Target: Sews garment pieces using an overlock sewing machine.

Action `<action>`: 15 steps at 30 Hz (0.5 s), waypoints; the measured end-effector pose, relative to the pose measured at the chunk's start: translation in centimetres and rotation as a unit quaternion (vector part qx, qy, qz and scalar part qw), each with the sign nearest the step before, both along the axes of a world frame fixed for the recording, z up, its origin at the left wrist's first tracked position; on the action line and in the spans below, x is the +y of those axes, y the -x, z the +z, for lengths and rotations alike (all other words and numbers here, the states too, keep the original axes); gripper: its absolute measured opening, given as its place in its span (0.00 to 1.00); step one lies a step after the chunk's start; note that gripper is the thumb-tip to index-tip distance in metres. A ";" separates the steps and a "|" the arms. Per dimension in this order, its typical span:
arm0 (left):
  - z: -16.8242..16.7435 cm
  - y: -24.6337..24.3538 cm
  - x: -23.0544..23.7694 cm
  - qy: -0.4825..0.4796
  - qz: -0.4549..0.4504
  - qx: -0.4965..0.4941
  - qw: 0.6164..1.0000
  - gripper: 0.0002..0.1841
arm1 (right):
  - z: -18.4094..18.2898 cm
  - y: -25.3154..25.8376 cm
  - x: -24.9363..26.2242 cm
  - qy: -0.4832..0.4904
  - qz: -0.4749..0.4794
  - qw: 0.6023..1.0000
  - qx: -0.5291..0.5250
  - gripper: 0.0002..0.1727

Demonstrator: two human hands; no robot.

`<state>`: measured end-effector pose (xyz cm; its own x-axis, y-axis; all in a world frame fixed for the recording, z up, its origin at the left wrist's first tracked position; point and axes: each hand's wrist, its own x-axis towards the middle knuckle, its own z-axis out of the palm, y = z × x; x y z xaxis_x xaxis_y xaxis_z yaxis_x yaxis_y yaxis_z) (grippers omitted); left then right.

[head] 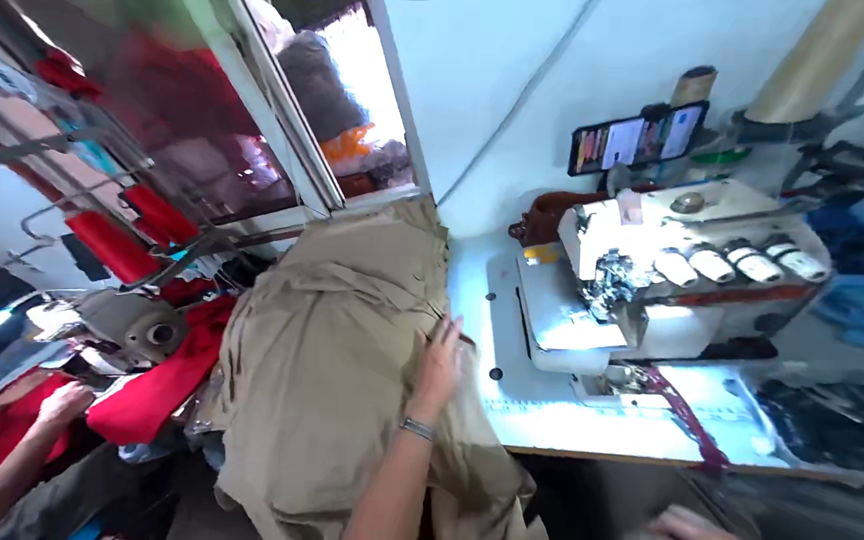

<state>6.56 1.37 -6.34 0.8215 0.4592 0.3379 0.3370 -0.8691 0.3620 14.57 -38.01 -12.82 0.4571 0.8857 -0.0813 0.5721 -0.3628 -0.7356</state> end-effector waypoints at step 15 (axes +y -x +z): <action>-10.6 2.2 -21.0 0.287 -0.444 0.269 0.805 0.06 | -7.6 1.7 -6.9 -0.193 -0.238 0.952 0.006 0.16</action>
<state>4.39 -19.66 -16.92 0.8686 -0.4360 -0.2355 -0.0821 -0.5952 0.7994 12.87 -44.88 -20.45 0.8147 0.5437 0.2017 0.4022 -0.2792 -0.8719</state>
